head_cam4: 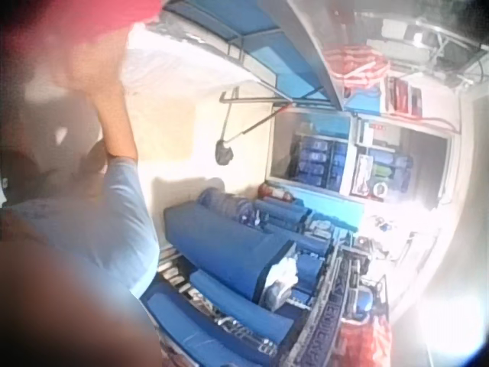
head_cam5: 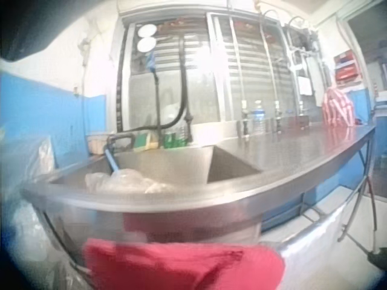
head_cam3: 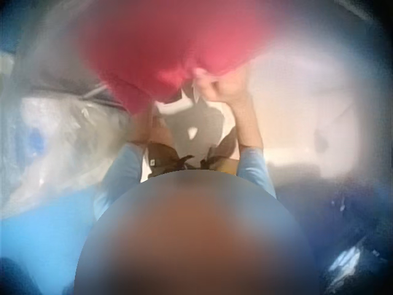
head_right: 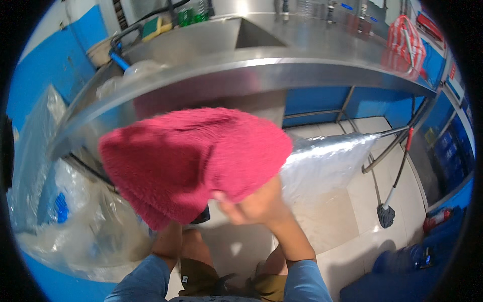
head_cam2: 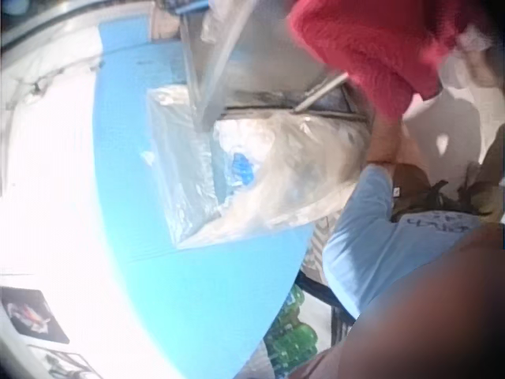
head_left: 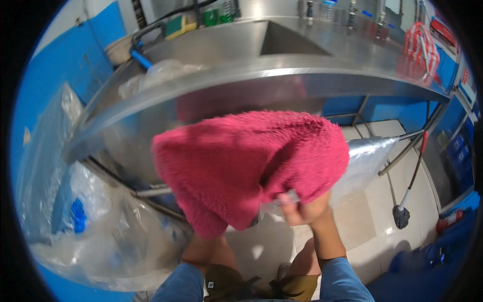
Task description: The person wipes a large stainless steel water tank with a pink cloth, then rinses and wrings the cloth at a sink. They continue wiping a metal countertop and finally mop the tiled floor with a mop.
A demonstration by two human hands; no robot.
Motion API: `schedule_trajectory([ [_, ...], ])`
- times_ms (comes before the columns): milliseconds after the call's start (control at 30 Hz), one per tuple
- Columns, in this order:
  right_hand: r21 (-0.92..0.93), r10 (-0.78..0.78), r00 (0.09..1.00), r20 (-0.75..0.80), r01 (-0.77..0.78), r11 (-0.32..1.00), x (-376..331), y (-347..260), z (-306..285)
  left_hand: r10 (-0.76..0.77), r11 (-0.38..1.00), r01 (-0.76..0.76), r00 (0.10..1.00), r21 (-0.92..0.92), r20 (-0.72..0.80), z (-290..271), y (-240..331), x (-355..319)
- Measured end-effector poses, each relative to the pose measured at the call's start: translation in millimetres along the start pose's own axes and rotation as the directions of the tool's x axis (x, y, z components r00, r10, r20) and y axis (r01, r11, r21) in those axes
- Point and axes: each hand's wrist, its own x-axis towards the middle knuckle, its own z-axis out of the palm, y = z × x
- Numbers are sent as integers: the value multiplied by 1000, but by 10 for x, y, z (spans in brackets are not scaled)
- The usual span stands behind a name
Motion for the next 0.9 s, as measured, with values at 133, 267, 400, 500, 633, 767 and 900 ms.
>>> schedule_trajectory([
  [133, -81, 80, 996, -28, -82, 993, 798, 72, -331, 34, 994, -51, 985, 96, 169, -80, 504, 579],
  [267, -104, 250, 968, -8, -249, 963, 1248, 504, -915, 110, 983, -139, 968, 116, 226, -441, 940, 1008],
  [400, -361, 514, 855, 74, -457, 813, 1394, 667, -1240, -74, 981, 165, 793, -97, 605, -174, 1171, 1421],
  [500, -374, 618, 777, 120, -541, 753, 1466, 572, -1247, 44, 996, -6, 902, -89, 430, 211, 1330, 1422],
  [633, -503, 724, 637, 264, -550, 667, 1621, 457, -1168, -148, 963, 235, 869, -131, 471, 357, 1292, 1295],
  [767, -627, 716, 524, 461, -378, 681, 1742, 516, -1153, -97, 993, 121, 823, -7, 560, 277, 1157, 1269],
  [900, -590, 675, 484, 557, -342, 731, 1742, 616, -1229, -181, 983, 154, 723, 101, 666, 232, 1189, 1309],
])
